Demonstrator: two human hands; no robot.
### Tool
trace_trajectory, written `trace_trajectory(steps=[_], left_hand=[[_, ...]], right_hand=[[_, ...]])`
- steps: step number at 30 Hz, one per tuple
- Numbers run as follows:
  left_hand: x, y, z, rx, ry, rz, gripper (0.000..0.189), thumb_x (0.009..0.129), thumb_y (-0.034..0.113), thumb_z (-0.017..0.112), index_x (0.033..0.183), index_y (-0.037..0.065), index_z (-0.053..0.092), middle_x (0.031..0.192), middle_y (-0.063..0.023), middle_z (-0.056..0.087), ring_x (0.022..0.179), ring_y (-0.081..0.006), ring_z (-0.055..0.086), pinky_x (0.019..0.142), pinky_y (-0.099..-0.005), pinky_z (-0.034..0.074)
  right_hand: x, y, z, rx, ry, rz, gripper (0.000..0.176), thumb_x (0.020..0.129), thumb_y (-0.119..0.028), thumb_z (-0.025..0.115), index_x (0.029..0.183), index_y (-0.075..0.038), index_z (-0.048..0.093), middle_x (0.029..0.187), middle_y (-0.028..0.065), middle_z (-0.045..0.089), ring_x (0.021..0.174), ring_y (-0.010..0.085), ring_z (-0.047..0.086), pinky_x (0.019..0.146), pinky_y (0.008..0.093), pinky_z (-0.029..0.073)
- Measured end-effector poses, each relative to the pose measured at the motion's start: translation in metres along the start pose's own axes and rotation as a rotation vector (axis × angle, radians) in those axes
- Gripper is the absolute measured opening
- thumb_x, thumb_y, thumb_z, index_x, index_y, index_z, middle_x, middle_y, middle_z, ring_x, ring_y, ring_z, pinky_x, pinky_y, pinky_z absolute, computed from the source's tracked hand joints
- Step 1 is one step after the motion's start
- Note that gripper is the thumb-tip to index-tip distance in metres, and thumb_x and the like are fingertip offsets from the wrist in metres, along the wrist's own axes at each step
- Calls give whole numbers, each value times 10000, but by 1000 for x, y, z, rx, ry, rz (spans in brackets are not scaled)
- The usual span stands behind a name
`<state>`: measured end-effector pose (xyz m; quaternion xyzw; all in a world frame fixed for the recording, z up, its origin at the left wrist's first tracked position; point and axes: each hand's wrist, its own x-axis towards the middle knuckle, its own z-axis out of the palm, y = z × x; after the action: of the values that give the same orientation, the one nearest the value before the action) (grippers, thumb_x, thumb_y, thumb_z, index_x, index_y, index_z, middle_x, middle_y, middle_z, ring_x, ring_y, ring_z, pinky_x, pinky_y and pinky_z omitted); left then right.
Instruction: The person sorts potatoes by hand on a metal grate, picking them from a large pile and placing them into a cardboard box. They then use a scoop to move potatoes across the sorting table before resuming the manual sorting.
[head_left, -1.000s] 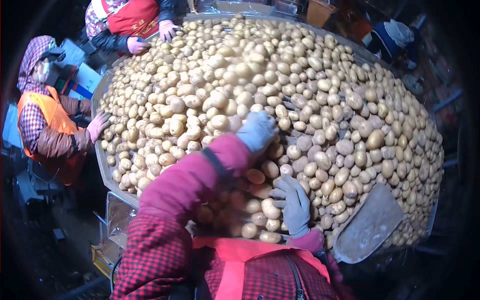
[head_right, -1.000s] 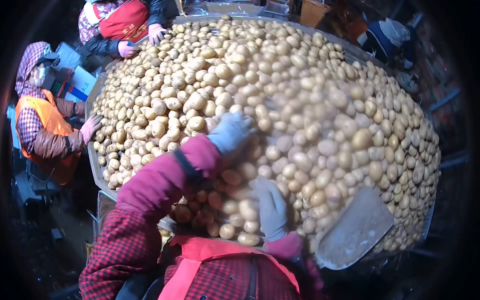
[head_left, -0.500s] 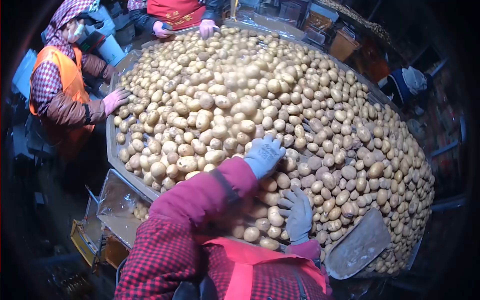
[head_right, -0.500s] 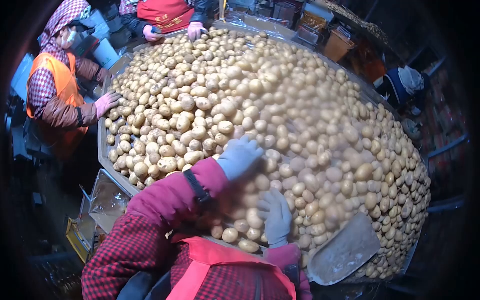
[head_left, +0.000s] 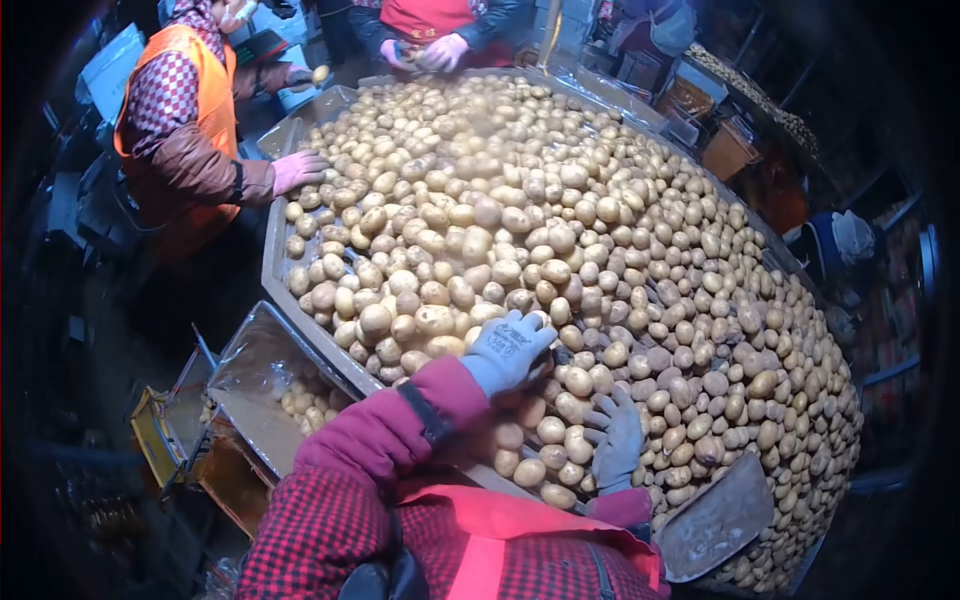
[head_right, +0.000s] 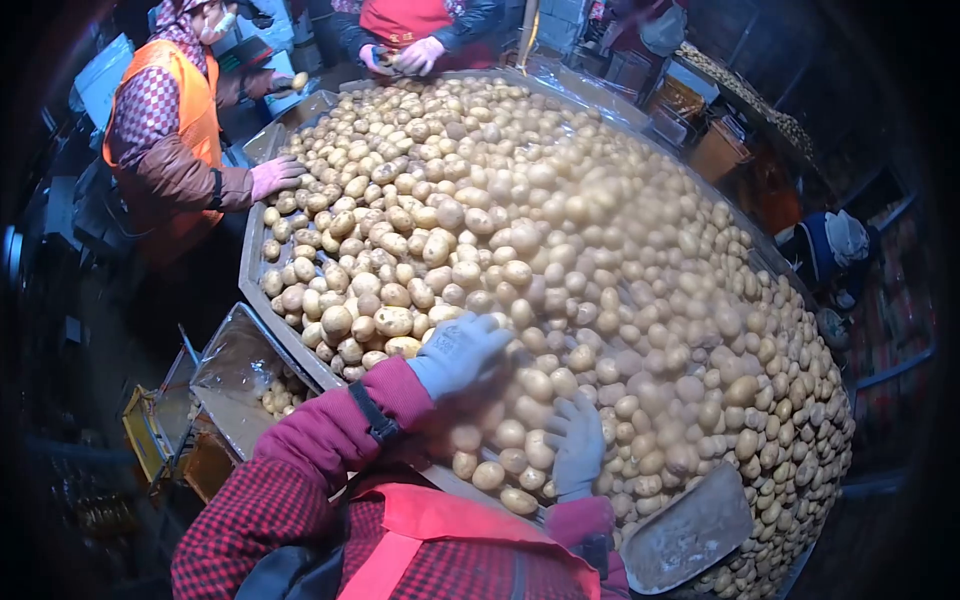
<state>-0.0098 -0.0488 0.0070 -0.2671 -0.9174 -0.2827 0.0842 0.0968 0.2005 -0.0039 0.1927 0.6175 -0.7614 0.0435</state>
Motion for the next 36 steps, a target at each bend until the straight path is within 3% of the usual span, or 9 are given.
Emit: trace_trajectory(steps=[2,3,7,10,13,18,23,32,36], left_hand=[[-10,-10,-2,-77,75,-14,252,910,269,667,1127,141,668,979,-143,620,901,-372,625,794,-513,531],[-14,-7,-13,-48,64,-32,250,986,278,635,1174,121,687,964,-114,657,917,-282,657,810,-437,550],[-41,5,-35,-1145,200,-384,378,1102,331,543,1336,60,665,1110,-43,697,1005,-101,633,836,-251,519],[-79,-12,-61,-1605,356,-520,552,1079,441,563,1402,-6,558,1029,-61,679,805,-115,629,643,-225,495],[-122,-28,-85,-1559,652,-639,670,1060,506,559,1470,-12,451,1009,-88,670,775,-136,646,589,-215,501],[-205,-47,-92,-1423,1102,-723,599,1038,189,646,1549,37,374,1307,-142,629,922,-161,686,736,-279,558],[-287,-42,-81,-1276,1263,-1037,604,1001,174,616,1558,123,388,1326,-161,600,913,-182,676,697,-279,541],[-428,-15,-76,-898,1818,-1385,507,1042,537,524,1434,220,577,1078,-131,691,655,-143,595,517,-257,453],[-483,0,-52,-1132,1889,-1178,566,1000,583,568,1423,206,584,1143,-125,682,736,-166,610,578,-278,473]], right_hand=[[-1,-1,5,-19,34,-8,512,1073,-260,467,1523,-19,430,1376,194,599,1022,218,657,775,283,545],[-1,-1,4,-75,13,-36,522,1074,-258,461,1534,-16,410,1402,202,584,1022,217,650,772,283,539],[3,7,4,-132,19,-65,541,1064,-266,456,1550,-36,395,1419,200,563,971,194,625,740,262,510],[6,11,2,-235,5,-113,549,1050,-273,453,1551,-55,396,1397,175,561,912,154,596,693,221,478],[15,13,-11,-250,-58,-97,517,1061,-246,425,1536,-42,408,1366,139,588,943,167,621,722,237,508],[9,11,-2,-393,-17,-106,618,1023,-335,489,1552,-23,412,1467,202,543,1076,276,623,858,345,519],[13,11,5,-286,-47,-114,612,1030,-367,475,1534,-24,425,1487,195,519,1165,300,610,917,374,519],[4,0,26,-364,-174,-143,619,1061,-383,393,1558,-16,372,1541,206,468,1297,303,564,1010,395,489],[4,3,22,-435,-167,-152,639,1074,-393,385,1581,-7,331,1568,211,441,1328,311,544,1024,385,477]])
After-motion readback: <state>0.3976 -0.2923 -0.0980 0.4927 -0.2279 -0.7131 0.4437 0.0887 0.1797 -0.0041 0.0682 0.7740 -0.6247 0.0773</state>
